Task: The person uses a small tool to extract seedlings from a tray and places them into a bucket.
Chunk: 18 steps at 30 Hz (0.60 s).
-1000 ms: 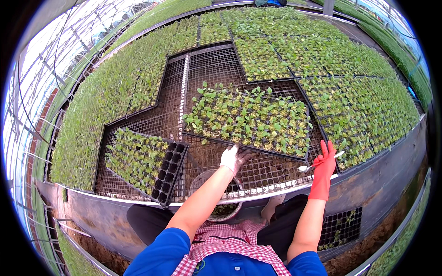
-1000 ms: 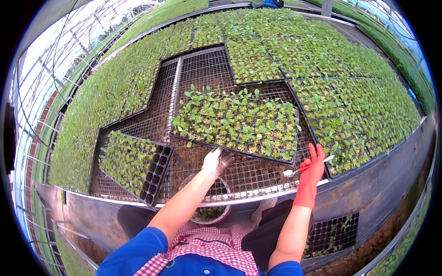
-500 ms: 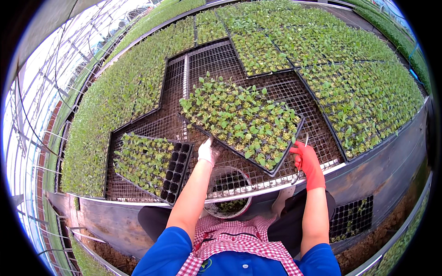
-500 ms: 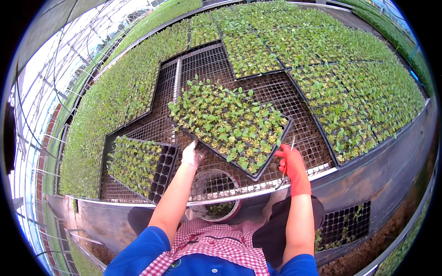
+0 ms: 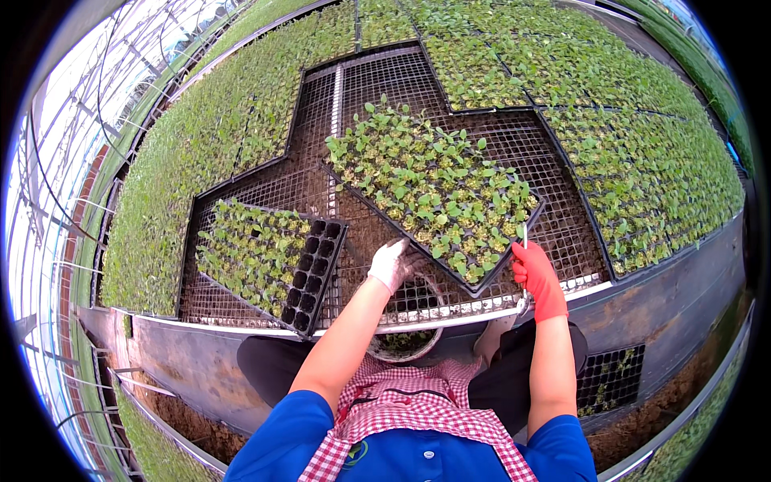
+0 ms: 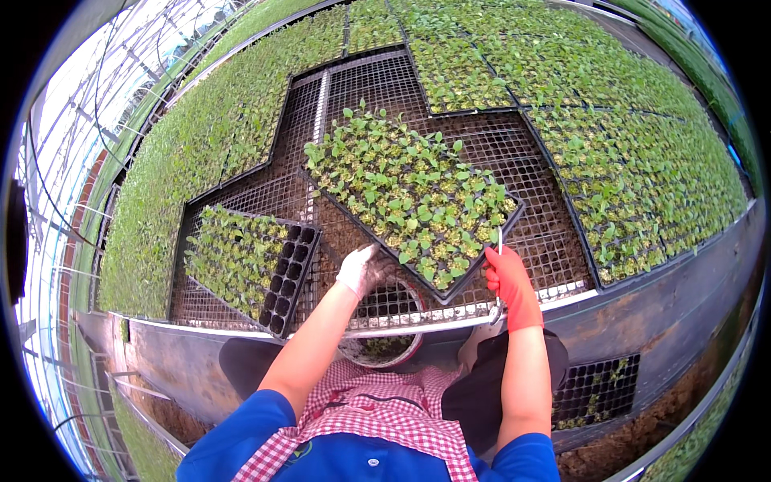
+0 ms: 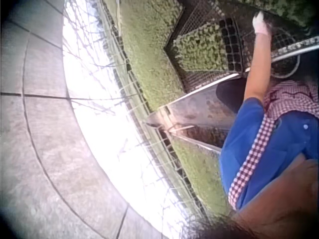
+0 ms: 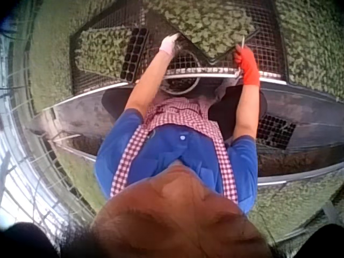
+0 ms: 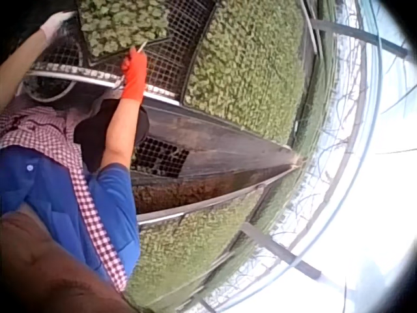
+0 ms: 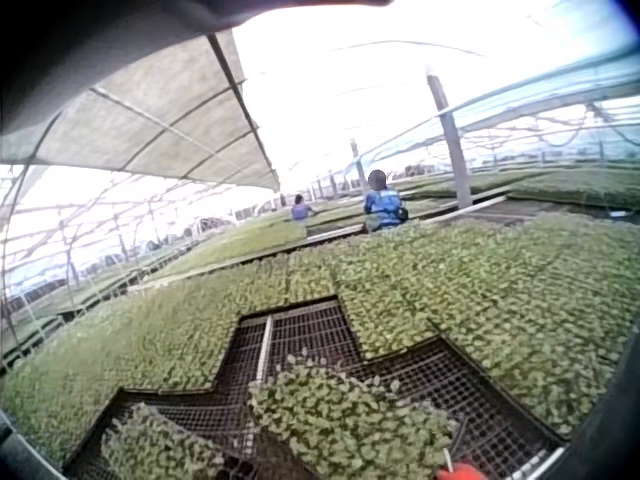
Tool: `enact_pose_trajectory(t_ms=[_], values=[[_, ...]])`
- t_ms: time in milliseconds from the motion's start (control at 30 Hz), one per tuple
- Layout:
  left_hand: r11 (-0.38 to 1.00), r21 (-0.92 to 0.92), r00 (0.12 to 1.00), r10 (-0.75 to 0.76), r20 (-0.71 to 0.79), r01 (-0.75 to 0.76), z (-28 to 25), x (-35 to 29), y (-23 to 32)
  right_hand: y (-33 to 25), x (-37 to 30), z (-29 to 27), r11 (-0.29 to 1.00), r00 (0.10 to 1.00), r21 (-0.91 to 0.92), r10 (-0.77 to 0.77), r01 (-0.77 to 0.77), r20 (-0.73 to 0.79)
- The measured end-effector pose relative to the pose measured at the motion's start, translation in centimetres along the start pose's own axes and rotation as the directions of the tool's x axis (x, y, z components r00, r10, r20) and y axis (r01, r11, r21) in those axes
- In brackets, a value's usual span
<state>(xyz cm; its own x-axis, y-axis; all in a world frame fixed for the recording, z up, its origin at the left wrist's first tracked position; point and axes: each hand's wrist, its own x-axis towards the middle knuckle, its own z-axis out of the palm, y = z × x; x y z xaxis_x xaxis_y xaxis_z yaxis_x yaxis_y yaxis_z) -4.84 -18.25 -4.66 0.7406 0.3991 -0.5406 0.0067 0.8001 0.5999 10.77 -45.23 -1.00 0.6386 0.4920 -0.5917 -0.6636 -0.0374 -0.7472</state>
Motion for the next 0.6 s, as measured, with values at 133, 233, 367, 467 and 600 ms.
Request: enact_pose_trajectory(t_ms=[133, 233, 367, 467, 600], values=[[1.000, 0.003, 1.000, 0.003, -0.009, -0.003, -2.0, 0.9, 1.6, 0.3, -1.1, 2.1, 0.998, 0.994, -0.013, 0.058, -0.057, 0.090], [0.991, -0.004, 0.979, 0.129, -0.157, -0.132, -3.5, 1.4, 2.6, 0.4, -1.3, 3.5, 0.989, 0.972, -0.118, 0.116, -0.093, 0.202], [0.986, -0.029, 0.985, 0.163, -0.066, -0.165, -5.3, 0.1, 3.8, 0.7, -2.1, 5.6, 0.982, 0.953, -0.154, 0.148, -0.110, 0.263], [0.979, 0.110, 0.978, 0.185, -0.097, -0.174, -3.2, -2.5, 3.6, 0.8, -2.5, 5.7, 0.972, 0.946, -0.191, 0.183, -0.134, 0.267], [0.949, 0.183, 0.960, 0.273, -0.058, -0.258, -3.2, -5.0, 3.8, 0.6, -3.0, 6.2, 0.932, 0.931, -0.351, 0.208, -0.094, 0.301]])
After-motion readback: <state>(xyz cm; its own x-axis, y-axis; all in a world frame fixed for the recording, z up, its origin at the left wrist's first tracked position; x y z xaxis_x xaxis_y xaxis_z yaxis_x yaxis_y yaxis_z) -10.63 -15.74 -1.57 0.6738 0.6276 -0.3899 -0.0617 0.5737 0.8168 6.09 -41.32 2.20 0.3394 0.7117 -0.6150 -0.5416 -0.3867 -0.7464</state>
